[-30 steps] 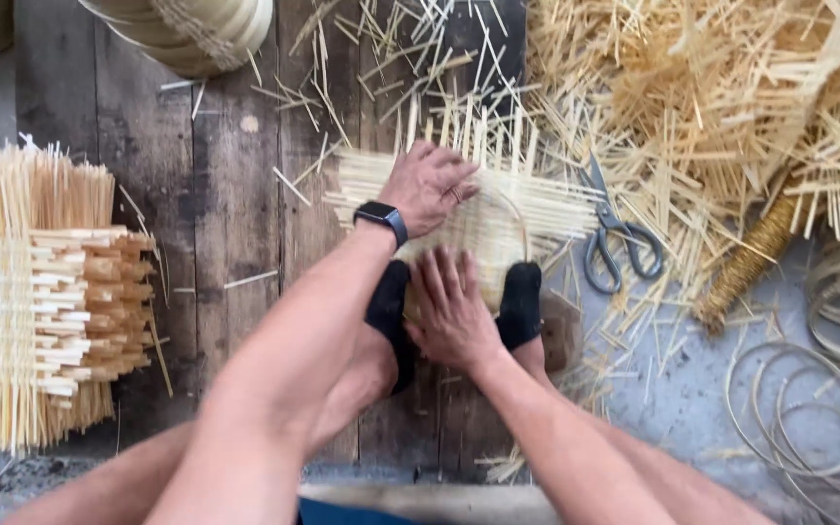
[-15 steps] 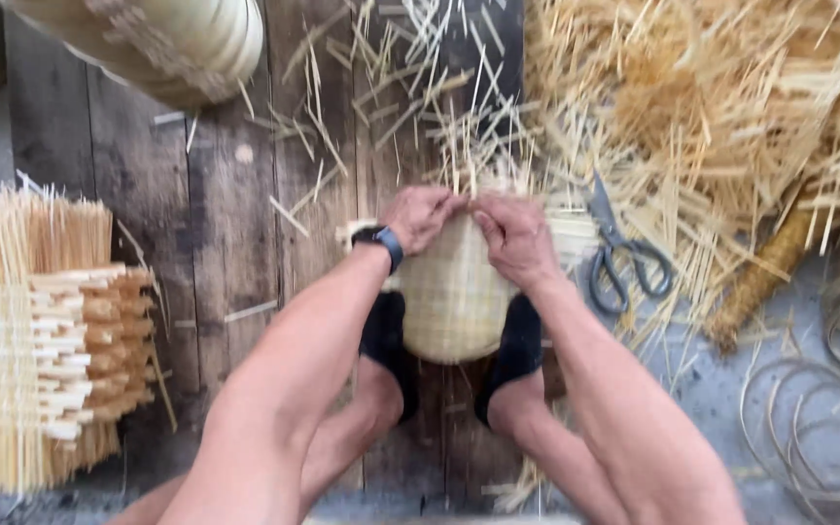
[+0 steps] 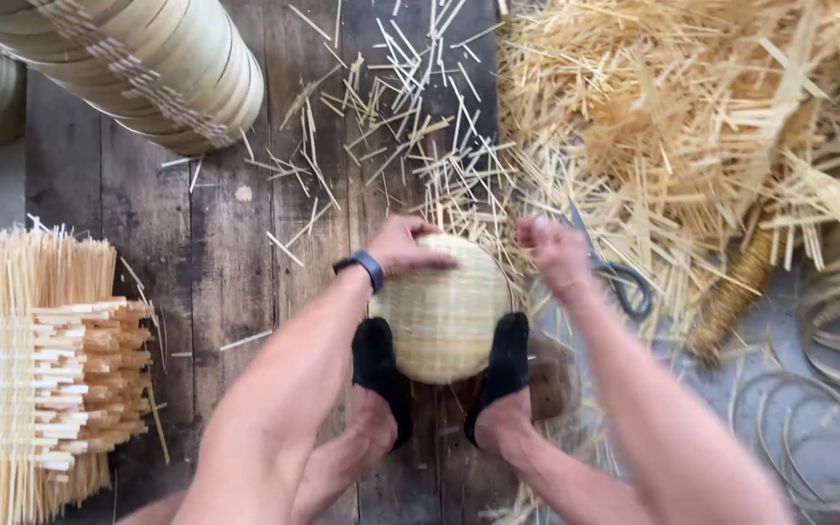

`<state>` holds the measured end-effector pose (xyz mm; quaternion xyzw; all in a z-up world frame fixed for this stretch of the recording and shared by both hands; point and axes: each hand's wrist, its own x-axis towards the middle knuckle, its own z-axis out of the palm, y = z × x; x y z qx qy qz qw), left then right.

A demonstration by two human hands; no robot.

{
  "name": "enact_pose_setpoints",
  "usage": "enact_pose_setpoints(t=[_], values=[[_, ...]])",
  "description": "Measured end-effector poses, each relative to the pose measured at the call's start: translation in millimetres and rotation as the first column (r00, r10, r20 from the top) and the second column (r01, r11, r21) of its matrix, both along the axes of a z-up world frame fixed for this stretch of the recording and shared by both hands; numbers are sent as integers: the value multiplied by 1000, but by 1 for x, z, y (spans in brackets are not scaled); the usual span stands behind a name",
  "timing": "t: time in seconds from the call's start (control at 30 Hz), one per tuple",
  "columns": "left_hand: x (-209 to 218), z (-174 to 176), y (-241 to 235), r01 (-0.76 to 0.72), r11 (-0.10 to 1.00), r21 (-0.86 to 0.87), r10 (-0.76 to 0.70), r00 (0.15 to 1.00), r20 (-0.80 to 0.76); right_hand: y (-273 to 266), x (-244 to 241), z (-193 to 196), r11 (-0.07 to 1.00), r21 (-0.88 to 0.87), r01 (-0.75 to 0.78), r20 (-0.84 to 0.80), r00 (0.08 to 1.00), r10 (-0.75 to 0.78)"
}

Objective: Weave bamboo strips over a circular mold and trim the edges with scissors to assemble a steamer basket base.

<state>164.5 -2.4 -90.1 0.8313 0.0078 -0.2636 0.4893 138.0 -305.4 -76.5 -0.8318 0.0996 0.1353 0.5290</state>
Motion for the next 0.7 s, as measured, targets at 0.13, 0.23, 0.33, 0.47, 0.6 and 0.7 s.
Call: enact_pose_setpoints(t=[0.13, 0.23, 0.33, 0.47, 0.6, 0.7], values=[[-20, 91, -11, 6, 999, -53, -1, 997, 78, -57, -15, 173, 692, -606, -392, -346, 913, 215], [-54, 174, -20, -3, 999, -43, 17, 939, 343, -97, -48, 221, 502, -749, -432, -319, 900, 298], [-93, 160, -25, 85, 986, 144, -159, 735, 659, -127, -84, 186, 543, -671, -505, -498, 849, 175], [-138, 78, -12, 157, 786, 598, -586, 500, 638, -144, -93, 63, 706, -598, -380, -405, 903, 143], [-196, 45, 9, 226, 836, 501, -475, 754, 454, -149, -122, -32, 697, -715, -50, 80, 985, 152], [-171, 62, -22, -136, 957, 258, 22, 915, 402, -159, -118, -71, 559, -829, -24, 124, 966, 225]])
